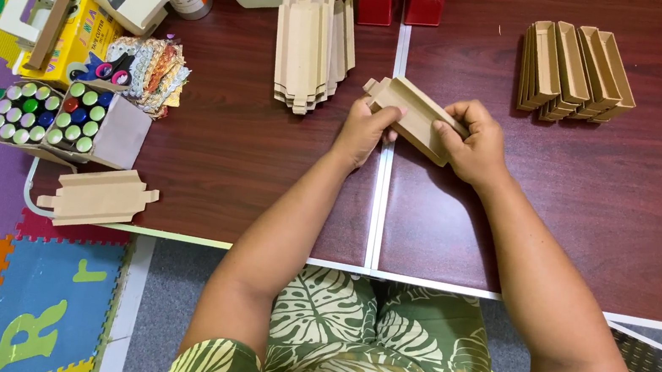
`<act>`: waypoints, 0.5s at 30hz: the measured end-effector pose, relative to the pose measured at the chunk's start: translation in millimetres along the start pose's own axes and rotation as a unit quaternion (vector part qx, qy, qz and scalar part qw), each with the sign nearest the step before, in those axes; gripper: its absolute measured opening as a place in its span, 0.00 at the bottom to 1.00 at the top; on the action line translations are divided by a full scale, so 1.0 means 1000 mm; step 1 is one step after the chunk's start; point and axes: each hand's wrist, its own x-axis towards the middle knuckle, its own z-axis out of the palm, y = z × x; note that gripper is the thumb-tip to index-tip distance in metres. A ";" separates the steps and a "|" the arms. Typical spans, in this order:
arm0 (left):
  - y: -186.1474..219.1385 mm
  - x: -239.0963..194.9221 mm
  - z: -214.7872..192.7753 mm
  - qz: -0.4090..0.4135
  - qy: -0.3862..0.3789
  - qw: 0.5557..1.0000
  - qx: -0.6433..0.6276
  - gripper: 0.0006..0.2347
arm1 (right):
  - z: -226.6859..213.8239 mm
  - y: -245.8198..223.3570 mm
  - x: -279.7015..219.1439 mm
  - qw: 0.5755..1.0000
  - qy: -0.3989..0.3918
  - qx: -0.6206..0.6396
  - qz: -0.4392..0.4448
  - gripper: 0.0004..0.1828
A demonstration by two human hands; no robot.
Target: Assembling small wooden box frames by folding pre-cut wooden slats and stacking the finished products.
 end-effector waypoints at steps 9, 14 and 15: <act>-0.014 0.006 -0.004 -0.019 -0.018 0.998 -0.062 0.13 | 0.000 0.004 0.002 0.994 -0.021 -0.014 -0.103 0.10; -0.011 0.004 -0.002 -0.007 -0.020 0.997 -0.067 0.14 | 0.002 -0.020 -0.001 0.993 -0.027 -0.010 -0.116 0.13; -0.011 0.004 -0.002 -0.001 -0.019 0.997 -0.071 0.13 | 0.003 -0.025 -0.001 0.992 -0.027 -0.012 -0.124 0.14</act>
